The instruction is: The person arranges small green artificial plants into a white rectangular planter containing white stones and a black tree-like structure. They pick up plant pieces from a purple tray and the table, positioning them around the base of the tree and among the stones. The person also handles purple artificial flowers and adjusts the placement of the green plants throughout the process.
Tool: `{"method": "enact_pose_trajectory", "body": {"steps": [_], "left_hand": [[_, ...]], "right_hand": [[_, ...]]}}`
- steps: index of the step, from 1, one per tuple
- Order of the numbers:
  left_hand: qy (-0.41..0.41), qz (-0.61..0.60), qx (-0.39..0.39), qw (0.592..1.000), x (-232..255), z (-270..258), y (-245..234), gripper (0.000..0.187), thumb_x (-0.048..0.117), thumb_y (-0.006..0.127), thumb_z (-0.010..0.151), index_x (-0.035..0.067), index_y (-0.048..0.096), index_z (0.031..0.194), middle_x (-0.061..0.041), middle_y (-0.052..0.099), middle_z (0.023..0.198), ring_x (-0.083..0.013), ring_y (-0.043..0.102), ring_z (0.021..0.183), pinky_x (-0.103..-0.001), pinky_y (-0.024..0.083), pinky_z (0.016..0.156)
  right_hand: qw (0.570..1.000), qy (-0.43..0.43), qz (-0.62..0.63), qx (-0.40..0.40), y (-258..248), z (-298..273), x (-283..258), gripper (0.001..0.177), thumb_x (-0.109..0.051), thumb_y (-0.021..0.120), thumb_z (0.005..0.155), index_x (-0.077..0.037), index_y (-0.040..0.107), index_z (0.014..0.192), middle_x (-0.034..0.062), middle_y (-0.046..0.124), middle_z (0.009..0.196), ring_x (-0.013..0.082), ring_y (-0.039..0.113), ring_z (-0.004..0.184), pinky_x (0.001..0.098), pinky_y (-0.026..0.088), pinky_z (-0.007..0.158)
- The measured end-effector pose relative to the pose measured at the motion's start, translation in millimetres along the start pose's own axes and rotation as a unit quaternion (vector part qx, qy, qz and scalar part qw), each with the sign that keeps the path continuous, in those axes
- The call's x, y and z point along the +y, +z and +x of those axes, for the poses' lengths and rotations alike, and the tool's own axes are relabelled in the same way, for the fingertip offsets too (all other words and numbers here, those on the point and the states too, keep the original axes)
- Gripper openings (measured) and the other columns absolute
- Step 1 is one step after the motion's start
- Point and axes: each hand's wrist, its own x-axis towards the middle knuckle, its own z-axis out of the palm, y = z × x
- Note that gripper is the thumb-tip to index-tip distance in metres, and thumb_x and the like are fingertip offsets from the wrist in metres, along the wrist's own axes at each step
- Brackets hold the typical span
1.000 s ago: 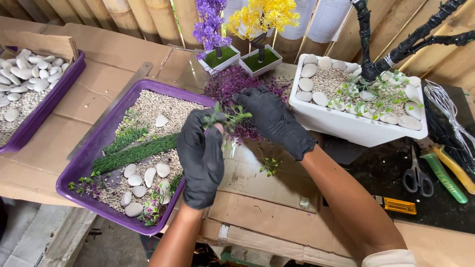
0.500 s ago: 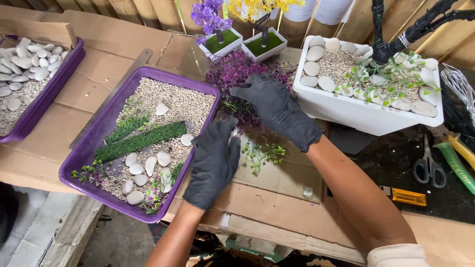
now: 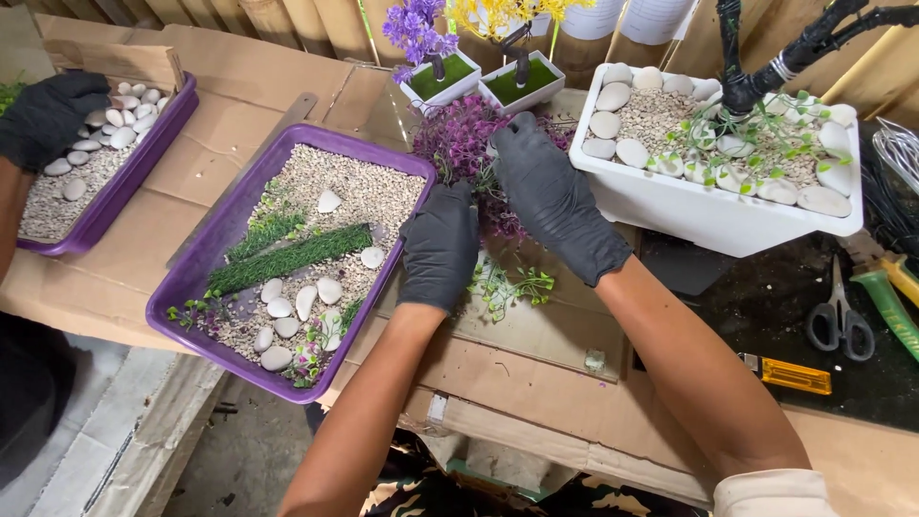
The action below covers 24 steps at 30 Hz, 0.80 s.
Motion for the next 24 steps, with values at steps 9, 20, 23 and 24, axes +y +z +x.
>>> {"method": "enact_pose_trajectory", "body": {"steps": [9,20,23,24], "left_hand": [[0.066,0.068,0.079,0.992,-9,4,17,0.034,0.035,0.051,0.101,0.025,0.062,0.132,-0.006,0.069,0.106,-0.0315,0.069,0.099,-0.053,0.051,0.072],[0.078,0.063,0.248,0.963,15,-12,-61,0.007,0.029,0.066,0.086,0.023,0.065,0.089,0.003,0.062,0.077,-0.0233,0.069,0.074,-0.041,0.052,0.062],[0.081,0.005,0.328,0.941,3,-10,-77,0.003,0.018,0.065,0.084,0.02,0.064,0.085,0.004,0.054,0.071,-0.024,0.065,0.067,-0.039,0.05,0.059],[0.083,-0.071,0.35,0.93,-5,-8,-79,0.008,0.01,0.064,0.087,0.014,0.069,0.091,-0.001,0.054,0.069,-0.0287,0.063,0.064,-0.039,0.052,0.057]], "right_hand": [[0.986,0.079,0.075,0.127,25,-7,-20,0.05,-0.022,0.06,0.111,0.008,0.05,0.15,0.035,0.059,0.141,0.0464,0.054,0.133,0.0501,0.042,0.119],[0.974,0.078,0.197,0.076,63,-18,27,0.048,-0.034,0.058,0.109,-0.005,0.056,0.146,0.023,0.073,0.121,0.0401,0.069,0.112,0.0503,0.061,0.09],[0.96,0.1,0.252,0.077,31,-17,11,0.044,-0.03,0.058,0.109,-0.006,0.056,0.146,0.0247,0.072,0.119,0.0428,0.069,0.11,0.0521,0.061,0.088],[0.948,0.095,0.289,0.091,4,-14,-4,0.042,-0.024,0.058,0.109,-0.003,0.056,0.145,0.0302,0.07,0.12,0.0476,0.068,0.11,0.055,0.06,0.09]]}}
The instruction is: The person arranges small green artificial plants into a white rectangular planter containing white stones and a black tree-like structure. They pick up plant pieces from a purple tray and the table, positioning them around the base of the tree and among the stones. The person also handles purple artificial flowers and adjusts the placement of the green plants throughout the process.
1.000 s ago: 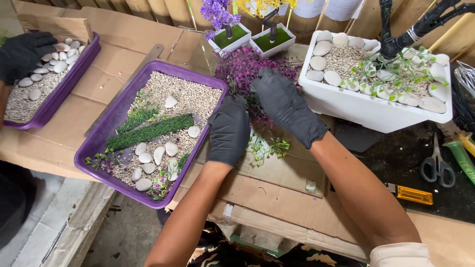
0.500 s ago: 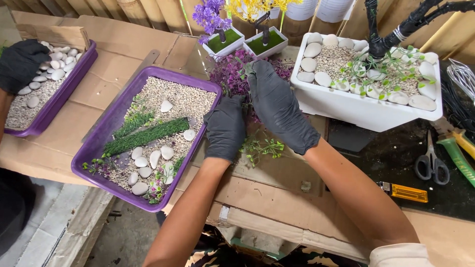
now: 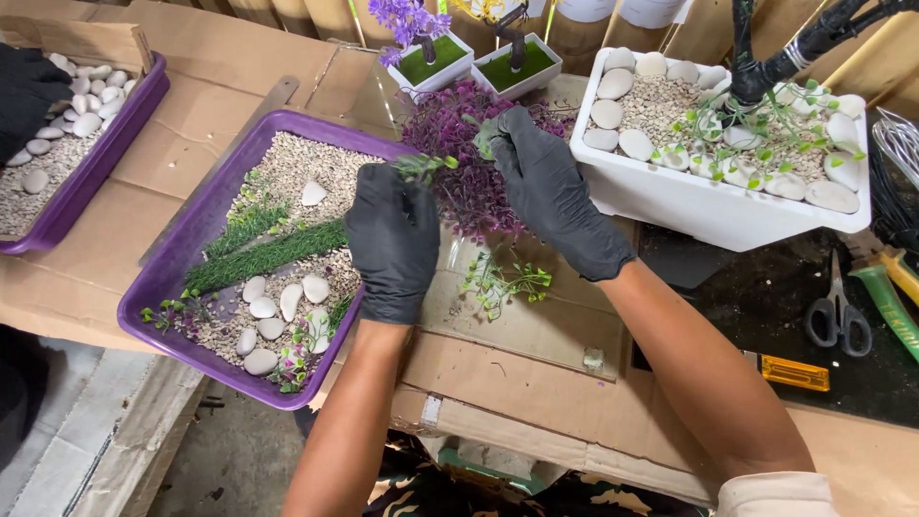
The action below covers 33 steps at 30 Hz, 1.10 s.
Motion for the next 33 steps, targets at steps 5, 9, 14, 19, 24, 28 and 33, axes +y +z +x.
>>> {"method": "enact_pose_trajectory", "body": {"steps": [5,9,14,19,24,28,33], "left_hand": [[-0.129,-0.233,-0.053,0.962,17,13,-30,0.025,0.018,0.054,0.103,0.008,0.067,0.084,-0.011,0.067,0.067,-0.0368,0.07,0.073,-0.041,0.056,0.07],[-0.19,-0.126,-0.28,0.933,21,12,-43,0.029,0.031,0.051,0.106,0.012,0.072,0.099,-0.017,0.077,0.088,-0.039,0.075,0.091,-0.049,0.06,0.079],[0.019,0.043,-0.284,0.958,-10,-76,-12,0.029,0.035,0.057,0.102,0.012,0.07,0.115,-0.019,0.071,0.116,-0.0409,0.067,0.11,-0.054,0.053,0.093],[0.008,0.028,-0.326,0.945,-48,-132,-2,0.049,0.05,0.053,0.101,0.017,0.066,0.134,-0.018,0.066,0.135,-0.0398,0.058,0.129,-0.052,0.038,0.116],[0.074,0.127,-0.273,0.951,-30,-154,-56,0.042,0.048,0.052,0.103,0.018,0.068,0.128,-0.013,0.069,0.124,-0.0315,0.061,0.124,-0.059,0.034,0.117],[0.089,0.088,-0.266,0.956,-8,-153,-78,0.041,0.047,0.055,0.101,0.016,0.07,0.122,-0.013,0.071,0.118,-0.0331,0.062,0.121,-0.059,0.037,0.115],[0.051,-0.053,-0.332,0.94,15,-126,-73,0.051,0.039,0.058,0.099,0.034,0.053,0.149,0.001,0.051,0.154,-0.0249,0.049,0.14,-0.057,0.031,0.115]], "right_hand": [[0.997,-0.058,-0.056,0.007,17,-6,-11,0.048,-0.022,0.064,0.107,0.0,0.053,0.148,0.0318,0.068,0.124,0.0485,0.066,0.114,0.054,0.059,0.095],[0.997,-0.048,-0.056,-0.034,-2,-9,-34,0.041,-0.022,0.063,0.107,-0.002,0.05,0.139,0.0277,0.063,0.117,0.0442,0.06,0.107,0.0514,0.056,0.092],[0.989,0.035,0.003,-0.143,-32,-1,-69,0.022,-0.027,0.052,0.107,-0.008,0.045,0.116,0.0171,0.053,0.097,0.034,0.049,0.089,0.0469,0.049,0.081],[0.96,0.107,0.061,-0.25,-77,6,-103,0.022,-0.031,0.042,0.108,-0.015,0.041,0.093,0.0067,0.042,0.078,0.0241,0.038,0.071,0.0426,0.041,0.071],[0.859,0.124,-0.214,-0.449,-85,7,-86,0.043,-0.024,0.046,0.107,-0.011,0.049,0.148,0.0092,0.069,0.073,0.0258,0.074,0.066,0.0468,0.06,0.075],[0.891,0.045,-0.203,-0.404,-53,-10,-46,0.033,-0.028,0.054,0.103,-0.009,0.062,0.128,0.0156,0.074,0.087,0.0392,0.075,0.089,0.0468,0.057,0.078],[0.913,0.07,-0.126,-0.381,-104,9,-111,0.035,-0.022,0.05,0.104,-0.009,0.061,0.134,0.0147,0.074,0.098,0.0324,0.076,0.093,0.045,0.058,0.085]]}}
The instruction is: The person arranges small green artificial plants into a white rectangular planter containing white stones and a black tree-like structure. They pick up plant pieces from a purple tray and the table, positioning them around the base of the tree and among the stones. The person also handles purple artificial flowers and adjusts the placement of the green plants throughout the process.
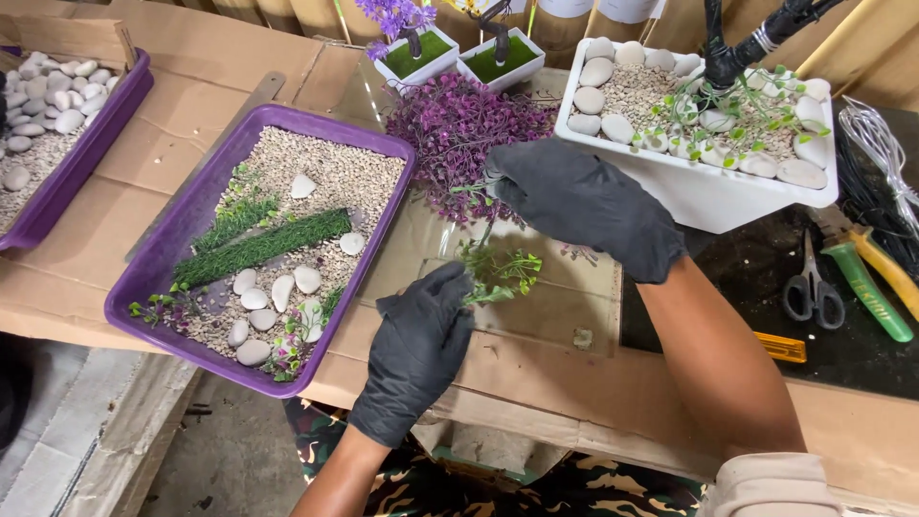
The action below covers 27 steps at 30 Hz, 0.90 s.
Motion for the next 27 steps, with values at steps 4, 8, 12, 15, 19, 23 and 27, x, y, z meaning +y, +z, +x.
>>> {"method": "enact_pose_trajectory", "body": {"steps": [4,8,12,15,19,23,27], "left_hand": [[-0.015,-0.078,-0.008,0.997,46,28,-39,0.077,0.041,0.07,0.087,0.024,0.044,0.157,-0.01,0.041,0.163,-0.0347,0.045,0.144,-0.053,0.032,0.116],[0.03,-0.027,-0.034,0.999,41,25,-19,0.084,0.05,0.064,0.093,0.017,0.031,0.163,-0.018,0.033,0.165,-0.039,0.036,0.15,-0.057,0.028,0.117],[0.122,0.027,0.005,0.992,56,26,-8,0.068,0.048,0.057,0.101,0.012,0.04,0.156,-0.022,0.047,0.156,-0.0392,0.043,0.147,-0.054,0.028,0.122],[0.145,0.009,0.012,0.989,67,19,25,0.057,0.046,0.057,0.102,0.016,0.049,0.15,-0.018,0.049,0.155,-0.0413,0.042,0.147,-0.056,0.035,0.116],[0.131,-0.138,-0.009,0.982,97,37,12,0.061,0.048,0.057,0.103,0.007,0.051,0.149,-0.027,0.055,0.147,-0.045,0.049,0.139,-0.056,0.033,0.12],[0.048,-0.295,-0.141,0.944,105,52,16,0.071,0.048,0.05,0.105,0.006,0.029,0.159,-0.025,0.044,0.157,-0.0411,0.035,0.148,-0.05,0.021,0.126],[0.276,-0.143,-0.134,0.941,87,70,70,0.061,0.042,0.048,0.11,0.009,0.034,0.16,-0.021,0.043,0.16,-0.0334,0.031,0.153,-0.047,0.009,0.135]], "right_hand": [[0.999,-0.026,0.012,0.033,-3,-30,17,0.038,-0.023,0.054,0.105,-0.003,0.059,0.137,0.0244,0.071,0.11,0.0464,0.07,0.104,0.0517,0.058,0.086],[0.994,0.012,0.101,0.04,32,-68,57,0.045,-0.027,0.057,0.102,-0.008,0.056,0.143,0.0164,0.07,0.119,0.0321,0.069,0.111,0.0417,0.052,0.104],[0.979,-0.093,-0.046,0.175,81,-52,88,0.049,-0.031,0.06,0.103,-0.006,0.055,0.146,0.0194,0.067,0.127,0.0346,0.065,0.119,0.044,0.05,0.107],[0.934,-0.173,-0.149,0.275,118,-31,107,0.053,-0.034,0.062,0.104,-0.004,0.054,0.148,0.0217,0.064,0.133,0.0363,0.062,0.126,0.0457,0.048,0.11],[0.866,-0.232,-0.243,0.372,144,-17,130,0.057,-0.037,0.064,0.105,-0.003,0.053,0.15,0.0238,0.062,0.139,0.038,0.059,0.132,0.0474,0.047,0.113],[0.938,-0.217,-0.096,0.252,106,-44,132,0.052,-0.033,0.065,0.103,-0.007,0.053,0.147,0.02,0.066,0.131,0.0427,0.062,0.124,0.0513,0.051,0.105],[0.962,-0.139,-0.069,0.223,73,-88,156,0.043,-0.03,0.067,0.101,-0.008,0.059,0.137,0.0197,0.069,0.123,0.0438,0.064,0.117,0.0514,0.055,0.097]]}}
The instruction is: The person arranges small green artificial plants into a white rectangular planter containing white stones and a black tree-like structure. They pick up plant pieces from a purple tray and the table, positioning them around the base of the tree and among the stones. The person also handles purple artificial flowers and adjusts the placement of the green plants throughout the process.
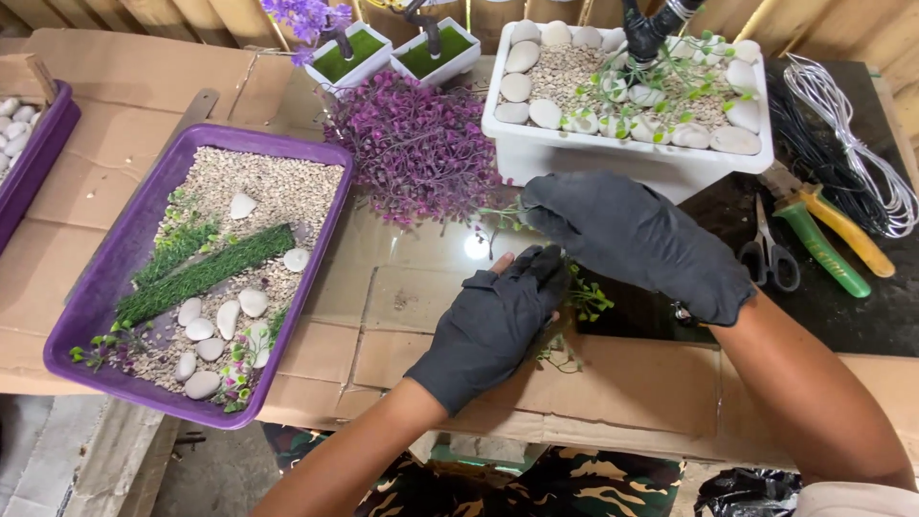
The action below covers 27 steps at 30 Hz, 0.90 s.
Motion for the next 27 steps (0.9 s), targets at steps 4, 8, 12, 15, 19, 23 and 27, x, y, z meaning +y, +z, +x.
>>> {"method": "enact_pose_trajectory", "body": {"steps": [4,8,12,15,19,23,27], "left_hand": [[0.054,0.065,0.002,0.996,2,29,-6,0.058,0.048,0.039,0.11,0.018,0.035,0.16,-0.013,0.041,0.164,-0.0265,0.029,0.156,-0.048,0.008,0.135],[-0.065,0.068,-0.02,0.995,-14,39,-7,0.059,0.061,0.042,0.102,0.023,0.054,0.145,-0.01,0.061,0.143,-0.0284,0.054,0.136,-0.045,0.033,0.119],[-0.036,0.172,0.066,0.982,-37,54,-39,0.027,0.057,0.057,0.095,0.031,0.063,0.096,0.007,0.068,0.109,-0.0215,0.065,0.107,-0.041,0.048,0.098],[-0.006,0.068,0.142,0.988,-23,77,-60,0.036,0.036,0.063,0.1,0.0,0.063,0.098,-0.032,0.06,0.091,-0.0534,0.058,0.092,-0.056,0.05,0.084],[-0.01,0.086,0.151,0.985,-53,88,-22,0.026,0.041,0.067,0.098,0.015,0.065,0.1,-0.011,0.065,0.091,-0.0392,0.063,0.087,-0.054,0.053,0.085],[-0.013,0.101,0.151,0.983,-73,82,5,0.024,0.047,0.064,0.098,0.023,0.062,0.096,-0.005,0.062,0.087,-0.034,0.065,0.09,-0.051,0.056,0.085],[-0.044,0.113,0.142,0.982,-53,78,-16,0.031,0.032,0.069,0.094,0.003,0.06,0.098,-0.028,0.06,0.087,-0.0516,0.059,0.086,-0.062,0.054,0.08]], "right_hand": [[0.998,0.065,0.011,-0.016,-32,-5,-6,0.036,-0.027,0.068,0.099,-0.008,0.063,0.13,0.0195,0.072,0.117,0.0446,0.066,0.113,0.0514,0.058,0.09],[0.989,0.134,0.045,-0.033,-48,-3,-7,0.028,-0.024,0.067,0.099,-0.008,0.067,0.123,0.0203,0.075,0.11,0.0464,0.068,0.106,0.0517,0.06,0.084],[0.977,0.186,0.098,-0.04,-45,-7,-2,0.027,-0.032,0.062,0.104,-0.011,0.07,0.121,0.0151,0.077,0.111,0.0409,0.07,0.106,0.0493,0.058,0.088],[0.971,0.205,0.098,-0.073,-36,-7,-11,0.039,-0.046,0.059,0.103,-0.015,0.073,0.121,0.0141,0.078,0.111,0.0365,0.073,0.106,0.0471,0.057,0.093],[0.974,0.18,0.133,-0.021,-41,-10,-14,0.032,-0.029,0.063,0.102,-0.003,0.069,0.12,0.0276,0.074,0.107,0.051,0.068,0.098,0.0566,0.059,0.085],[0.967,0.206,0.149,-0.016,-35,-13,-1,0.035,-0.035,0.064,0.101,-0.008,0.07,0.123,0.0231,0.075,0.11,0.0465,0.069,0.103,0.0536,0.06,0.089],[0.96,0.215,0.177,-0.022,-42,-9,-7,0.044,-0.042,0.067,0.099,-0.007,0.069,0.127,0.0239,0.075,0.114,0.0457,0.07,0.106,0.0543,0.059,0.092]]}}
